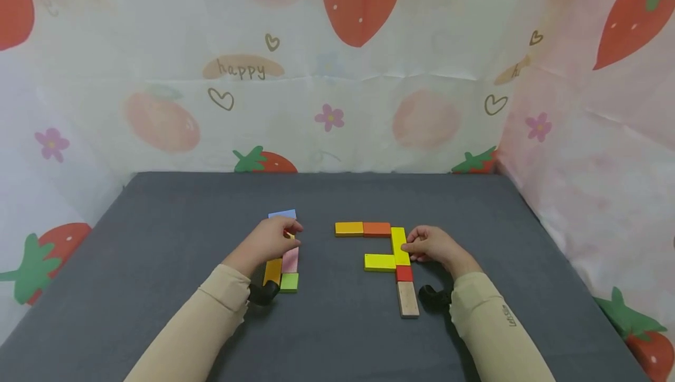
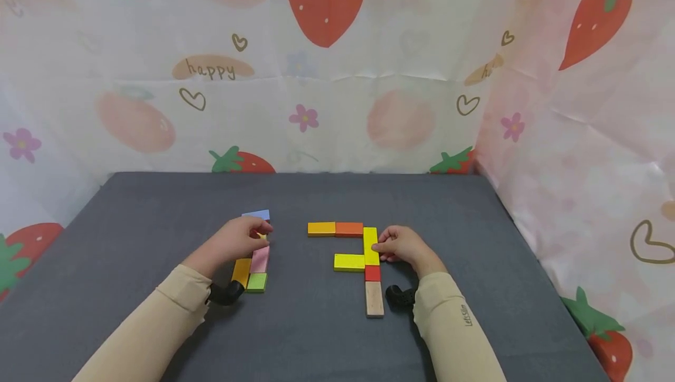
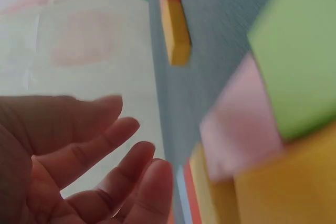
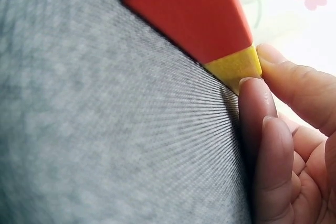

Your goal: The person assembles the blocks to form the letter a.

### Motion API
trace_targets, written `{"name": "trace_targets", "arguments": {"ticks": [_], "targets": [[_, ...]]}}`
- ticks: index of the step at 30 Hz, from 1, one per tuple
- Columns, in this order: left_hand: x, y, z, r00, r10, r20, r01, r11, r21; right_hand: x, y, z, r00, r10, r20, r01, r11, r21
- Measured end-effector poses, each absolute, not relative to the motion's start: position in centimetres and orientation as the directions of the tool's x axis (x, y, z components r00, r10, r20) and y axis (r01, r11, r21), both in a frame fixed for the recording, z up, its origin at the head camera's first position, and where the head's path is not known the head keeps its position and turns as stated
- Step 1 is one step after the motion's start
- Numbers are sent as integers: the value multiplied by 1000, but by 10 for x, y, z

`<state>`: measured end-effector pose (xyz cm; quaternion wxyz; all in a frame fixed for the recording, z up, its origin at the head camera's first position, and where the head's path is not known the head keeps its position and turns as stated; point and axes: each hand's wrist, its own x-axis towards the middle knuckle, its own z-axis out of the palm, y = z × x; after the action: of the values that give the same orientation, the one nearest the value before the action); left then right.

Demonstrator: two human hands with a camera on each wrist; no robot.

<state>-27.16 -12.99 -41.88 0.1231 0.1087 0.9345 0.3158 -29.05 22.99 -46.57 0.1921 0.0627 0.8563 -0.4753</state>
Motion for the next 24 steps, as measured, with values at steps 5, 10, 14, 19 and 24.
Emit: {"name": "trace_targets", "arguments": {"ticks": [5, 10, 14, 19, 24], "targets": [[-267, -145, -423, -946, 254, -203, 92, 809, 581, -291, 229, -467, -919, -71, -389, 291, 544, -787], [-264, -157, -429, -943, 235, -235, 63, 820, 569, -290, 229, -466, -919, -66, -389, 295, 541, -787], [-259, -164, -434, -934, 241, -264, 57, 829, 556, -290, 228, -466, -917, -68, -392, 295, 544, -785], [-254, -171, -437, -916, 276, -290, 79, 836, 543, -290, 229, -466, -918, -64, -391, 296, 545, -784], [-248, -179, -438, -902, 332, -278, 147, 839, 524, -290, 229, -465, -919, -65, -389, 294, 544, -786]]}}
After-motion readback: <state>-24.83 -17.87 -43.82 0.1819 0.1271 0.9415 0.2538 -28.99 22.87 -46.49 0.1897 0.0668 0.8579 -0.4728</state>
